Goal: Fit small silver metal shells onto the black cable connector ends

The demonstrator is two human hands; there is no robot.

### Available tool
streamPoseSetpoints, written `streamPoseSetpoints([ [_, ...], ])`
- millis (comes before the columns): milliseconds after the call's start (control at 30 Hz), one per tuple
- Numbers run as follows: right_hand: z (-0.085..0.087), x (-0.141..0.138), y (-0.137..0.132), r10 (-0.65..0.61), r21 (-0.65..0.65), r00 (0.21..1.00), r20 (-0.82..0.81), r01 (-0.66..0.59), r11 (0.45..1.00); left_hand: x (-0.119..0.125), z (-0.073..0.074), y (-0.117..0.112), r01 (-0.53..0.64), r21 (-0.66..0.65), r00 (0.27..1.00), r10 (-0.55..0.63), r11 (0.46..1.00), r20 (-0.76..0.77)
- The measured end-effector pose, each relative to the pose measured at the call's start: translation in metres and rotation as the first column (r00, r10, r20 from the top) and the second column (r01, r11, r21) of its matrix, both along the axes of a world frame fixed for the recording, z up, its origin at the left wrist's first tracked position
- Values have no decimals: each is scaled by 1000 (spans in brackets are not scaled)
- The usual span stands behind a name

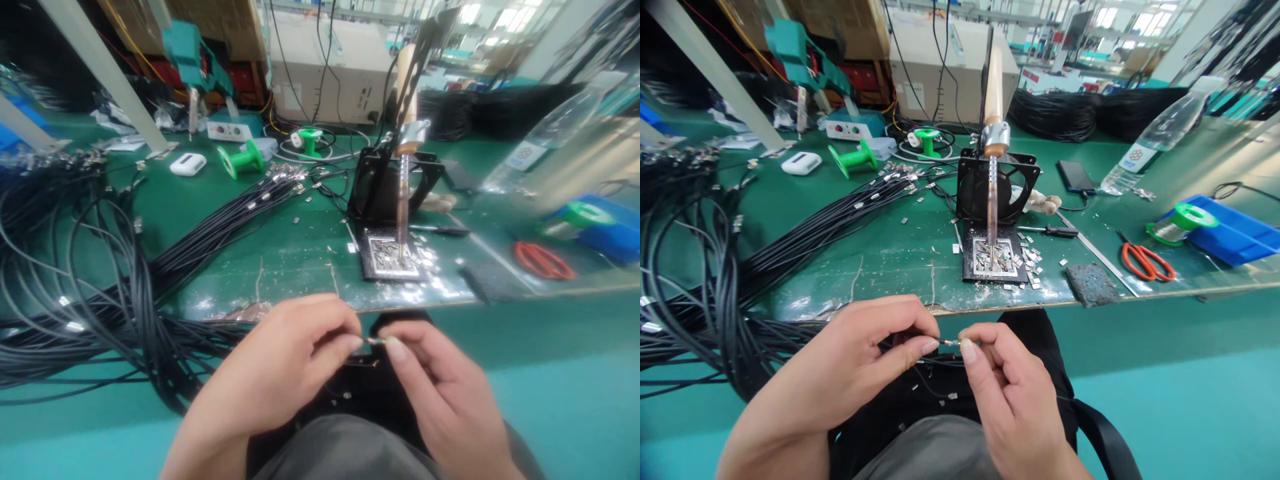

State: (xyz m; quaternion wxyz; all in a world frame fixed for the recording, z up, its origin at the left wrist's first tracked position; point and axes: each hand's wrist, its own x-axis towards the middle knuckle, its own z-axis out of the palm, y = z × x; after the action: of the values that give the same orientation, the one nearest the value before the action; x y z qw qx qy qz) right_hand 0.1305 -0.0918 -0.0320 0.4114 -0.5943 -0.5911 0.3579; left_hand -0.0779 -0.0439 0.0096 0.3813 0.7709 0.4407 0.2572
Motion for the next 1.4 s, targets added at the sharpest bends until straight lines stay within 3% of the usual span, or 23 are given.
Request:
streamPoseSetpoints([
  [233,-1,-3,-3,-41,-44,996,-79,38,998,0,-2,-2,-4,-3,1000,4,1000,-14],
  [833,8,-3,1,-9,-48,999,-40,7,999,-1,0,-3,17,-22,1000,-17,1000,17],
  [1000,12,-5,2,-11,-135,989,-150,-10,991,-1,0,-1,39,-18,999,-38,999,15],
  [1400,-3,2,5,59,-204,897,-438,-163,965,-2,-6,2,97,-99,994,-101,990,-41],
])
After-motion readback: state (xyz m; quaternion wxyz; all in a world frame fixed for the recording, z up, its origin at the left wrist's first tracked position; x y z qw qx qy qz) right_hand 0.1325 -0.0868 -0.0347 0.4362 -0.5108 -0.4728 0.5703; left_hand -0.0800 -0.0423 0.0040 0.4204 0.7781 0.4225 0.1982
